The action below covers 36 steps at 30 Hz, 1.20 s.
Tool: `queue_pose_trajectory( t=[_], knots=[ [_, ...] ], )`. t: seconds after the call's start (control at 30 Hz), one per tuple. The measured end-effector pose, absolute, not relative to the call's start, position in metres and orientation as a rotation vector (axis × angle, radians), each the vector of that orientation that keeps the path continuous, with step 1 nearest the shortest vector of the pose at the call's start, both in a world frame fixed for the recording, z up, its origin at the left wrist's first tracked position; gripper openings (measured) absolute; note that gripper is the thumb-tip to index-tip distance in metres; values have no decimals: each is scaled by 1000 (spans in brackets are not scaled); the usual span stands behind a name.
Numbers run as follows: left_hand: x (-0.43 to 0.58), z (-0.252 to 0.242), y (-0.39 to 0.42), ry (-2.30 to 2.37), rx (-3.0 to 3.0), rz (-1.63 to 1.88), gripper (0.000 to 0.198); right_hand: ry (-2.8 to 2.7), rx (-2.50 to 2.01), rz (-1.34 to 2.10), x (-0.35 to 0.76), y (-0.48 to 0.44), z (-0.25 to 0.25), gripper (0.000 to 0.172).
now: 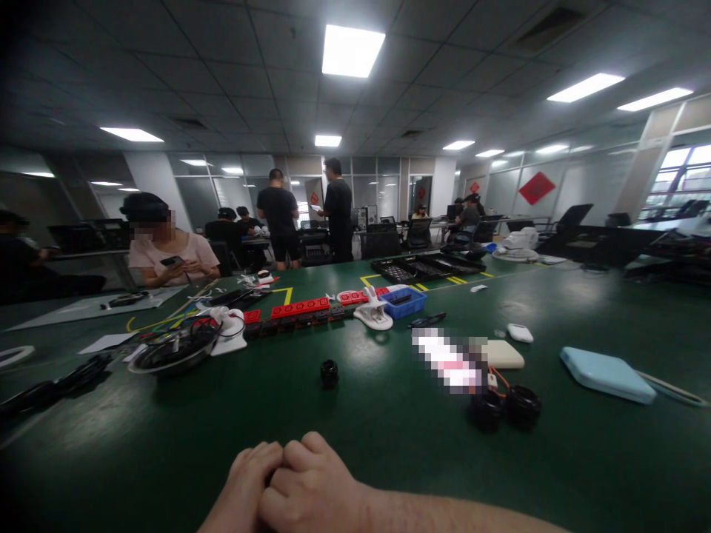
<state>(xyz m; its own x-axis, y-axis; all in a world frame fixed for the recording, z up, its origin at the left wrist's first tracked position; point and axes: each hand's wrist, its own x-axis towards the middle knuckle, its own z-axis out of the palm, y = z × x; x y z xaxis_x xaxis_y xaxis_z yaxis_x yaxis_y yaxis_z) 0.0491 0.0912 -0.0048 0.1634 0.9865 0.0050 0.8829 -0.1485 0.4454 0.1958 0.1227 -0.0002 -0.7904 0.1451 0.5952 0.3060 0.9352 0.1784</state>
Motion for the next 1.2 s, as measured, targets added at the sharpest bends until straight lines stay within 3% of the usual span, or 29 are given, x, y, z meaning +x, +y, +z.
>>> queue_pose_trajectory(
  t=[0.3,0.63,0.8,0.97,1.2],
  knots=[
    [55,3,95,1852,2067,352,15,-2476,-323,-274,199,124,-7,31],
    [57,8,96,1844,2092,419,9,-2611,-389,174,214,118,6,18],
    [57,11,94,1847,2097,455,14,-2457,-397,256,216,114,20,22],
    [58,14,87,1883,2123,517,45,-2380,-847,169,213,118,22,40],
    [60,15,78,1889,2183,596,33,-2494,-990,114,211,115,29,27]
  ],
)
